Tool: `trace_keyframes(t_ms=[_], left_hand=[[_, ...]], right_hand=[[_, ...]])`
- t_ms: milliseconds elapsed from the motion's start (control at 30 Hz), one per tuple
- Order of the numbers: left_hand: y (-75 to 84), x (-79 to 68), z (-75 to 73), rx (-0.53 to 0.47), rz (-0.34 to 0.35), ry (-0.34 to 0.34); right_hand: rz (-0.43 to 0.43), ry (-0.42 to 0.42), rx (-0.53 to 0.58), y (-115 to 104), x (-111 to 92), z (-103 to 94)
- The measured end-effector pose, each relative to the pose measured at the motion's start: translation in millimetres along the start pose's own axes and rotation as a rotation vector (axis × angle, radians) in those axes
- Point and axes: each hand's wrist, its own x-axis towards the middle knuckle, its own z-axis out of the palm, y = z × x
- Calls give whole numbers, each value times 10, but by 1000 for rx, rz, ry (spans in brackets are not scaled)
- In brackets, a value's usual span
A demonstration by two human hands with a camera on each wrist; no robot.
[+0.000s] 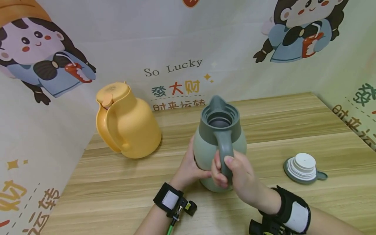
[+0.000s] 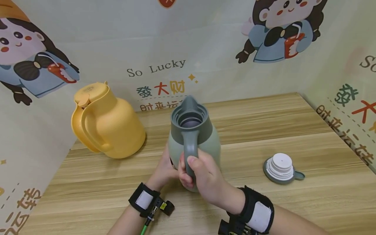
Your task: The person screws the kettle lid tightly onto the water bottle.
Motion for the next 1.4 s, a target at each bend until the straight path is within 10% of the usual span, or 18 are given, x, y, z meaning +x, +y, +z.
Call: trace_keyframes(t_ms=[1400], left_hand=[[-121, -54, -27, -8, -75, -9]], right_hand=[[-5, 13, -5, 143, -46, 12]])
